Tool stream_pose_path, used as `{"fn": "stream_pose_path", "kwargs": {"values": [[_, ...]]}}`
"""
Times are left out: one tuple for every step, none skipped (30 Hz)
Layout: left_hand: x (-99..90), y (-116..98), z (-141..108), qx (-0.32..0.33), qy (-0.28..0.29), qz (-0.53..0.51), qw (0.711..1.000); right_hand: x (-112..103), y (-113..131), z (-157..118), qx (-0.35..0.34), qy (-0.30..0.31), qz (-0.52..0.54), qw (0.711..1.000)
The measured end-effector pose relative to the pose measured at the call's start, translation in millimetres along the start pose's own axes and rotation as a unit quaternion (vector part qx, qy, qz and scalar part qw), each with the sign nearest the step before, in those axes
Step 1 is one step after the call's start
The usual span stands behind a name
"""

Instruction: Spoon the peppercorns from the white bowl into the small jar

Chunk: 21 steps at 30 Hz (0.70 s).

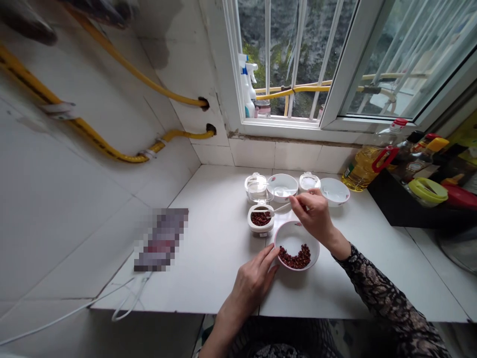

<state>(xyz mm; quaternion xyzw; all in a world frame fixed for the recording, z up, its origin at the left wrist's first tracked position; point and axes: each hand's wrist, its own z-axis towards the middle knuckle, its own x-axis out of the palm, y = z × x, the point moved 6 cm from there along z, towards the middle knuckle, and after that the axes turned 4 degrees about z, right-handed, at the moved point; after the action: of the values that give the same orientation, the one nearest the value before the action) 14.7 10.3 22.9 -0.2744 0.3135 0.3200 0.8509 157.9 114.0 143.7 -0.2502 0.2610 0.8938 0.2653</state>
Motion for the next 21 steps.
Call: {"fn": "stream_pose_path", "kwargs": {"values": [[-0.3, -0.4, 0.4, 0.001, -0.002, 0.001, 1.000, 3.3, 8.8, 1.9, -0.044, -0.001, -0.029, 0.999], [-0.5, -0.7, 0.9, 0.002, -0.002, 0.002, 1.000, 6.8, 17.0, 2.4, -0.087, 0.002, -0.056, 0.995], [-0.6, -0.9, 1.2, 0.003, -0.002, 0.002, 1.000, 10.0, 24.3, 1.9, -0.126, 0.005, -0.081, 0.989], [-0.8, -0.9, 1.4, 0.002, -0.002, 0.002, 1.000, 12.2, 30.0, 0.8, -0.158, 0.008, -0.101, 0.982], [-1.0, -0.9, 1.5, 0.002, -0.003, 0.002, 1.000, 12.8, 33.8, -0.5, -0.181, 0.008, -0.116, 0.977], [-1.1, -0.8, 1.5, 0.002, -0.002, 0.000, 1.000, 11.6, 35.5, -1.5, -0.191, 0.007, -0.122, 0.974], [-1.2, -0.7, 1.5, 0.001, -0.002, -0.003, 1.000, 8.4, 35.2, -2.1, -0.190, 0.002, -0.119, 0.975], [-1.3, -0.5, 1.4, 0.001, -0.002, -0.006, 1.000, 3.3, 32.9, -2.6, -0.180, -0.006, -0.107, 0.978], [-1.4, -0.4, 1.4, 0.000, -0.001, -0.009, 1.000, -3.1, 28.9, -3.2, -0.161, -0.015, -0.090, 0.983], [-1.4, -0.3, 1.3, 0.000, 0.000, -0.011, 1.000, -9.9, 23.5, -4.2, -0.138, -0.023, -0.069, 0.988], [-1.5, -0.3, 1.4, 0.000, 0.001, -0.012, 1.000, -16.1, 17.3, -6.2, -0.114, -0.027, -0.047, 0.992], [-1.7, -0.4, 1.4, 0.000, 0.001, -0.011, 1.000, -21.2, 10.8, -9.0, -0.091, -0.025, -0.027, 0.995], [-1.7, -0.6, 1.4, 0.001, 0.002, -0.010, 1.000, -24.4, 4.5, -12.9, -0.073, -0.016, -0.011, 0.997], [-1.5, -0.7, 1.4, 0.001, 0.004, -0.008, 1.000, -25.8, -1.3, -17.8, -0.059, -0.001, -0.001, 0.998], [-1.2, -0.9, 1.4, 0.001, 0.005, -0.007, 1.000, -25.6, -6.3, -23.3, -0.049, 0.016, 0.003, 0.999], [-0.9, -1.0, 1.2, 0.001, 0.006, -0.006, 1.000, -24.0, -10.6, -29.2, -0.041, 0.034, 0.000, 0.999], [-0.6, -1.0, 1.0, 0.001, 0.006, -0.006, 1.000, -21.2, -14.1, -35.2, -0.034, 0.053, -0.006, 0.998], [-0.4, -0.9, 0.7, 0.000, 0.006, -0.006, 1.000, -17.4, -16.6, -41.0, -0.029, 0.071, -0.013, 0.997], [-0.4, -0.7, 0.5, -0.001, 0.006, -0.005, 1.000, -12.9, -18.2, -46.2, -0.025, 0.090, -0.018, 0.995], [-0.3, -0.4, 0.3, -0.003, 0.005, -0.006, 1.000, -8.2, -18.8, -50.8, -0.022, 0.106, -0.020, 0.994], [-0.4, -0.2, 0.2, -0.004, 0.006, -0.006, 1.000, -3.5, -18.7, -54.6, -0.020, 0.120, -0.017, 0.992]]}}
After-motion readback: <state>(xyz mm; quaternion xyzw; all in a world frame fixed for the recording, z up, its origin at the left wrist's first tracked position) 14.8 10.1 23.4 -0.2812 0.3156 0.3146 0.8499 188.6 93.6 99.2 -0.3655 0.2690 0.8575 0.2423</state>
